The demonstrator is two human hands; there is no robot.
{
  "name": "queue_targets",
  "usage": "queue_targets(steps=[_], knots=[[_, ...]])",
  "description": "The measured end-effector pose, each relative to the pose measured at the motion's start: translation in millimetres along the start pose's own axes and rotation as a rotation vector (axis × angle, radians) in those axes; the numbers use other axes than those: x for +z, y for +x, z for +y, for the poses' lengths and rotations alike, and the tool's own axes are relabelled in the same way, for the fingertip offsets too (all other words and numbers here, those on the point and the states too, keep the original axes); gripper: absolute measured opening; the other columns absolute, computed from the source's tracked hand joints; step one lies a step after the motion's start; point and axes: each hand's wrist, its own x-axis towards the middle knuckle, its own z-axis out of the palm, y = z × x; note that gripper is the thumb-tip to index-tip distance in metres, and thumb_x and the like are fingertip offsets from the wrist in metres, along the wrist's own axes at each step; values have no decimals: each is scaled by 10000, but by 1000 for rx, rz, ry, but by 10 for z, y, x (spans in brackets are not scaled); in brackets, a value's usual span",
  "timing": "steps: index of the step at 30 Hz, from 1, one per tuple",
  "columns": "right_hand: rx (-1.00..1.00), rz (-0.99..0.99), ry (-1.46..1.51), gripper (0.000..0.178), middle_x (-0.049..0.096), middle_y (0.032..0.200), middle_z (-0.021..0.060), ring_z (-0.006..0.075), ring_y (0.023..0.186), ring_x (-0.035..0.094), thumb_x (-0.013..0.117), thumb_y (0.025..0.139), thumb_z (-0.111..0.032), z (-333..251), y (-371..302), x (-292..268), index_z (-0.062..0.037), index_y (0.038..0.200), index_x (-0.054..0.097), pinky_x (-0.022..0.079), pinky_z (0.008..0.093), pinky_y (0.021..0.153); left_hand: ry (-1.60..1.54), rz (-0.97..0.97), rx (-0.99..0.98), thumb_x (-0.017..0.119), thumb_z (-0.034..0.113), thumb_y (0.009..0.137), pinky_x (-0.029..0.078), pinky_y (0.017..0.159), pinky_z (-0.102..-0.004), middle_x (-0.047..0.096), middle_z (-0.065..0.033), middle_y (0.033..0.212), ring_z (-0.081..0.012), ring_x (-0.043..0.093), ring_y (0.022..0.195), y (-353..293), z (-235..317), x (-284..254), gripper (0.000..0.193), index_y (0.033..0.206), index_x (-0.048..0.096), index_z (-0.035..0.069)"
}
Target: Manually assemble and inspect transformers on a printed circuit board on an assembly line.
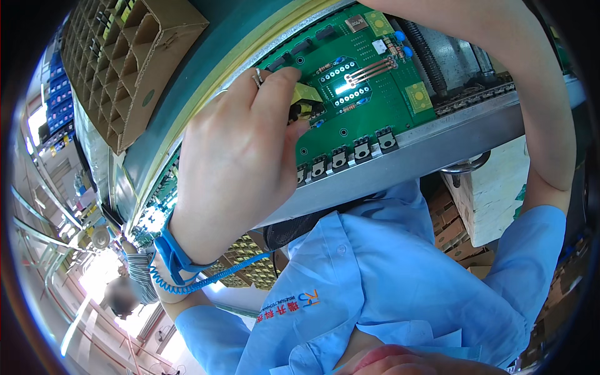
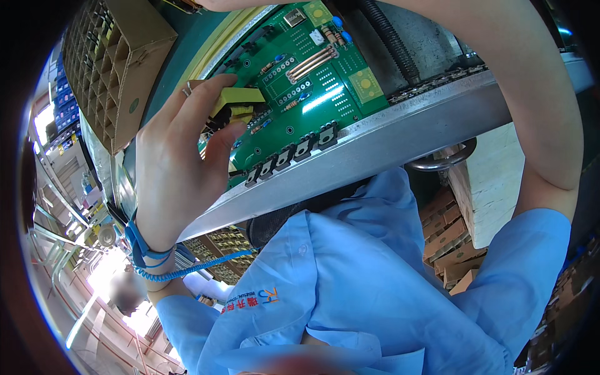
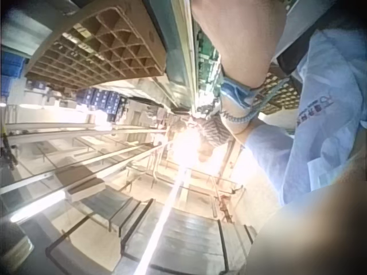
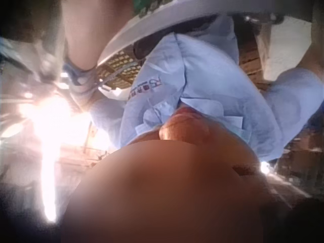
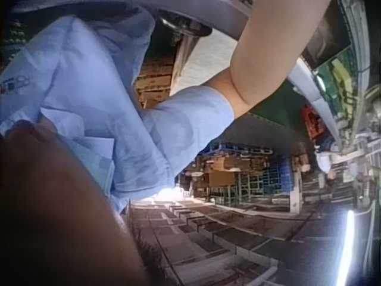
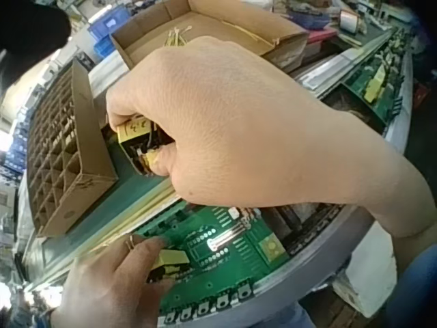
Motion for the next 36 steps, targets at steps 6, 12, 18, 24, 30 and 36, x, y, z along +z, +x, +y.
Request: queue_targets(steps=[6, 12, 18, 24, 30, 36], knots=[[86, -5, 116, 263, 665, 934, 120, 162, 840, 666, 669, 833, -25, -185, 138, 114, 21, 1088, 628, 565, 269, 731, 126, 128, 95, 669, 37, 752, 506, 603, -367, 596, -121, 917, -279, 624, 738, -77, 28, 198, 391, 1132, 577, 41], [175, -49, 208, 280, 663, 955, 115, 154, 857, 661, 673, 833, -21, -464, 38, 116, 20, 1106, 621, 564, 264, 748, -14, 142, 73, 703, 22, 739, 502, 645, -387, 625, -128, 973, -321, 626, 780, -78, 23, 179, 446, 1167, 585, 60], [298, -216, 249, 431, 641, 1044, 90, 115, 905, 623, 780, 785, -99, -110, -139, -111, 24, 1158, 603, 532, 235, 772, -121, 171, 151, 718, 25, 725, 501, 673, -386, 632, -124, 974, -319, 630, 820, 101, 56, 218, 521, 1218, 560, 88], [215, -247, 184, 534, 619, 1153, 84, 135, 1029, 593, 724, 775, -121, 203, -221, -266, 23, 1262, 559, 459, 256, 921, -406, 266, 113, 759, 40, 710, 527, 699, -357, 658, -153, 984, -316, 648, 865, 89, 4, 245, 651, 1301, 494, 99], [217, -266, 142, 515, 641, 1131, 95, 149, 1023, 611, 741, 760, -132, 215, -167, -200, 20, 1226, 585, 471, 268, 916, -457, 334, 114, 790, 49, 690, 535, 687, -338, 673, -150, 962, -285, 654, 787, 70, -73, 335, 700, 1318, 484, 97], [206, -290, 55, 504, 650, 1123, 102, 163, 1008, 620, 738, 755, -122, 151, -136, -196, 17, 1218, 595, 474, 280, 916, -472, 323, 87, 786, 64, 696, 530, 684, -338, 677, -140, 973, -280, 648, 764, 77, -69, 342, 697, 1325, 488, 99]])
